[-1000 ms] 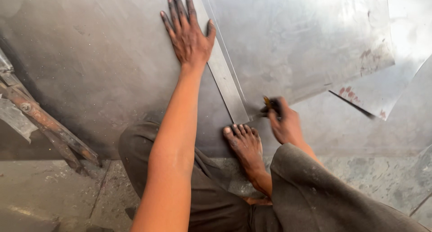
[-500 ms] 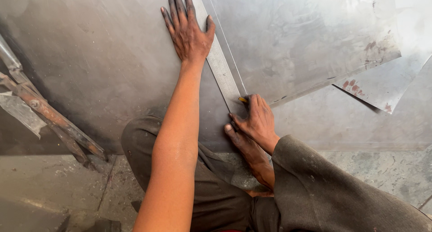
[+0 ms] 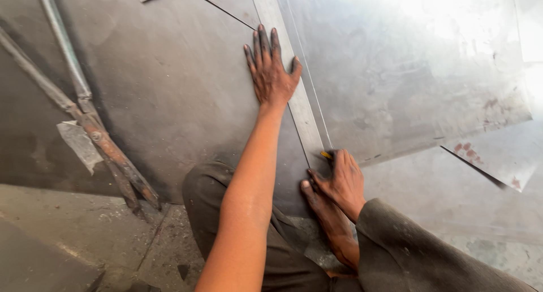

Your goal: The person uses a metal ruler and a marking tool to draw straight lines on a large metal sheet. They reposition the ruler multiple times to create intersecting lines and then lift a section of the sheet.

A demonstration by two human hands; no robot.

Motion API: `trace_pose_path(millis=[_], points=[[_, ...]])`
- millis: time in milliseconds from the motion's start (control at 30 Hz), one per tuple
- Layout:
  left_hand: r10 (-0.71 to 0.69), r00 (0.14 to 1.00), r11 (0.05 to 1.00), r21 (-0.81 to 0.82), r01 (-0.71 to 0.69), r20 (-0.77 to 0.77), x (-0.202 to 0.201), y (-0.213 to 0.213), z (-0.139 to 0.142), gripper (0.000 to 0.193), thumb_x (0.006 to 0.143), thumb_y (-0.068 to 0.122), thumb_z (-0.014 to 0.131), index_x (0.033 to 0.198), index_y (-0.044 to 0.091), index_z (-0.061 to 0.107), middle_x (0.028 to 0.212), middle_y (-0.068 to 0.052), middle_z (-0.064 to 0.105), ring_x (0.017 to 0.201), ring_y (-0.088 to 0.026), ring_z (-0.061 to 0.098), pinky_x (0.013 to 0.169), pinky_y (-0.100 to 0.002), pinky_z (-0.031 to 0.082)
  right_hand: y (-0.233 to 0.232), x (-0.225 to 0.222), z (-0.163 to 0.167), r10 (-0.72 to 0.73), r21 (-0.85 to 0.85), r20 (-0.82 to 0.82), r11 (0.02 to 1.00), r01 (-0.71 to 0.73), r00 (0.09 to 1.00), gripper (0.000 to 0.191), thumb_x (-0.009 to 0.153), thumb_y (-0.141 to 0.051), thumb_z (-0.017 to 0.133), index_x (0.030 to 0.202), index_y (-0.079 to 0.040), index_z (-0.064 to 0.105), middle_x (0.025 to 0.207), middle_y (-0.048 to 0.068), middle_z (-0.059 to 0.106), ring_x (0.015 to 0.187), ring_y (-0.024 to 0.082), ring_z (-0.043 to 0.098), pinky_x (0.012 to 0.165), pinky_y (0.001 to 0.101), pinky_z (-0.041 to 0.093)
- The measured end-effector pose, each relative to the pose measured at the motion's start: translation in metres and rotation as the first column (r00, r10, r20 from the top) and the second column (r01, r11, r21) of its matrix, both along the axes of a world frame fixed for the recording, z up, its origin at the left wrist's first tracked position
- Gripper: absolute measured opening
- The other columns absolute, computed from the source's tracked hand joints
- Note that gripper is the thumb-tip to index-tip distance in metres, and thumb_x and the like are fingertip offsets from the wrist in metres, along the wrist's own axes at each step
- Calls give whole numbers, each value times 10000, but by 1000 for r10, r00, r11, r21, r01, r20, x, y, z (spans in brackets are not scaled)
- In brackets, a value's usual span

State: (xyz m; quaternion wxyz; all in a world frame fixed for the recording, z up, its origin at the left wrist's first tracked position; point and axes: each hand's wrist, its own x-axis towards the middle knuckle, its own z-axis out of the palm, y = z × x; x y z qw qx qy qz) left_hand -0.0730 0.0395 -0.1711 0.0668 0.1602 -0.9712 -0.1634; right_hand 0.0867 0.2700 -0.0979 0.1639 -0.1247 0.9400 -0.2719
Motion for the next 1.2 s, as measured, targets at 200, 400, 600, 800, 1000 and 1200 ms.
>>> trace_pose_path(millis=[200, 400, 600, 800, 1000, 1200], points=[[21, 999, 999, 30, -22, 42, -1, 1, 6, 787, 931, 474, 617, 1605, 173, 346, 1699, -109, 239, 1585, -292, 214, 1324, -526, 75, 1, 1, -5, 16, 24, -10, 1000, -16, 1000, 599, 756, -445, 843, 1023, 10, 559, 927, 152, 616, 880, 344, 625, 738, 447, 521], [-4, 999, 999, 32, 5, -39, 2, 0, -4, 790, 941, 476, 650, 1606, 167, 356, 1689, -130, 237, 1573, -301, 214, 1317, -532, 75, 7, 6, -15, 44, 37, -24, 998, -43, 999, 598, 781, -464, 844, 976, 13, 540, 884, 156, 575, 827, 328, 589, 730, 444, 507], [0, 1000, 999, 47, -1, 14, 3, 2, -8, 787, 947, 463, 653, 1604, 149, 356, 1695, -132, 237, 1583, -305, 200, 1321, -527, 73, 8, 7, -17, 10, 12, 20, 1000, -11, 1000, 598, 756, -436, 855, 993, 13, 538, 909, 152, 578, 850, 317, 598, 736, 444, 513], [-3, 1000, 999, 32, 3, 6, 1, 2, -7, 788, 941, 465, 642, 1603, 146, 357, 1689, -141, 238, 1577, -307, 197, 1314, -539, 67, 6, 8, -16, -24, 5, 38, 1000, 24, 999, 588, 747, -395, 858, 1029, 17, 547, 953, 153, 591, 896, 326, 613, 759, 448, 526], [-10, 1000, 1000, 17, 10, -18, 2, 3, -13, 798, 946, 461, 640, 1614, 143, 341, 1691, -145, 225, 1582, -306, 187, 1316, -546, 52, 7, 8, -16, -26, 4, 47, 1000, 26, 999, 591, 754, -395, 859, 1041, 17, 546, 971, 156, 596, 916, 336, 617, 768, 450, 525], [6, 1000, 999, 31, -6, 7, 0, 2, -6, 812, 933, 480, 633, 1613, 164, 321, 1696, -148, 214, 1584, -295, 192, 1319, -539, 54, 4, 6, -13, -31, 1, 34, 1000, 31, 999, 577, 753, -405, 858, 1043, -2, 564, 957, 153, 615, 904, 343, 623, 772, 455, 521]])
